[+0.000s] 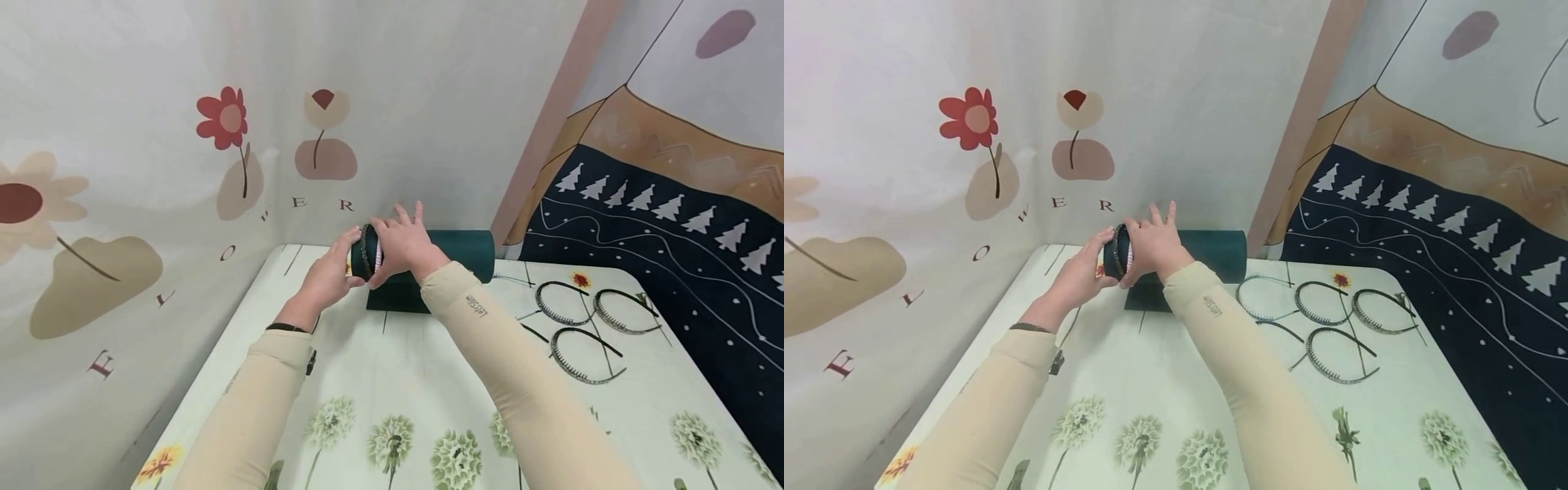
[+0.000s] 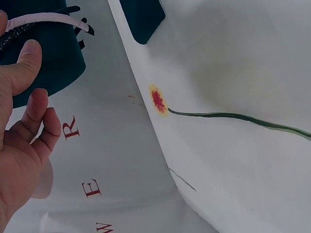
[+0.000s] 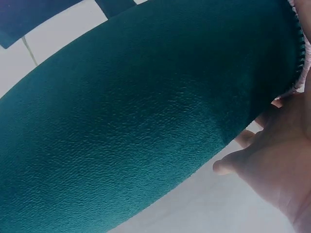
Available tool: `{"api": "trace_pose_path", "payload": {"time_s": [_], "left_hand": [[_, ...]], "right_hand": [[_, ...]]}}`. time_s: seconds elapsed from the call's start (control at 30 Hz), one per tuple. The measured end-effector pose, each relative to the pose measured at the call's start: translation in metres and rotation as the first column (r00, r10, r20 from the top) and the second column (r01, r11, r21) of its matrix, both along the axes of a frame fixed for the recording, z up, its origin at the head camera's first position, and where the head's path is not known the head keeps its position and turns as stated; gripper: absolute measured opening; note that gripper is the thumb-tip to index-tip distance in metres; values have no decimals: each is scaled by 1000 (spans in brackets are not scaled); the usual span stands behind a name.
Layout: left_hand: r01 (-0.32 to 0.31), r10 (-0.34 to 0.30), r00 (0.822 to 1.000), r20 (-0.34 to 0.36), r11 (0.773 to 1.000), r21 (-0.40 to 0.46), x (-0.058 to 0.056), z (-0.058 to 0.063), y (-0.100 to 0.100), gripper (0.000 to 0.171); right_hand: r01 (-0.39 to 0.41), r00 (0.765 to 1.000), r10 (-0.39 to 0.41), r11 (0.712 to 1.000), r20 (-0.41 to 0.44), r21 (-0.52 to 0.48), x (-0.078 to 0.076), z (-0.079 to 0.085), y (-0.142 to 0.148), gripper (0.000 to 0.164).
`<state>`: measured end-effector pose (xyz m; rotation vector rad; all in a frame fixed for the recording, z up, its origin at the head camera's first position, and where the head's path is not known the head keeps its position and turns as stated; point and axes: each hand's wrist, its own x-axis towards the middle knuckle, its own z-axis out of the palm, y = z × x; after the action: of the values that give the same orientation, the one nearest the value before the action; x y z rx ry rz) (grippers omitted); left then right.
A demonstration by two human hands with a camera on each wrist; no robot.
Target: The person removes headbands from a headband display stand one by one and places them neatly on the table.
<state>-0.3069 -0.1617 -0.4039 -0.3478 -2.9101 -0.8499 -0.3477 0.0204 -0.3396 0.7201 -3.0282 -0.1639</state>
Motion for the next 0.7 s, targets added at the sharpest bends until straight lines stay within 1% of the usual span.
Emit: {"api": "trace_pose_path", "payload": {"time_s": [0.33,0.57,0.7], "left_hand": [[-3,3,1000,6,1000,17,1,-1,0,107],[-5,5,1000,9,1000,16,1,-1,0,109],[2,-2,1000,1,1000,11,0,-1,0,109]], "right_hand": [[-4,1000,4,1000,6,-6,2,2,2,127],[-26,1000,26,1000,5,1,-2,1,11,131],[-38,999,38,999,-8,-4,-3,1,18,129]]}}
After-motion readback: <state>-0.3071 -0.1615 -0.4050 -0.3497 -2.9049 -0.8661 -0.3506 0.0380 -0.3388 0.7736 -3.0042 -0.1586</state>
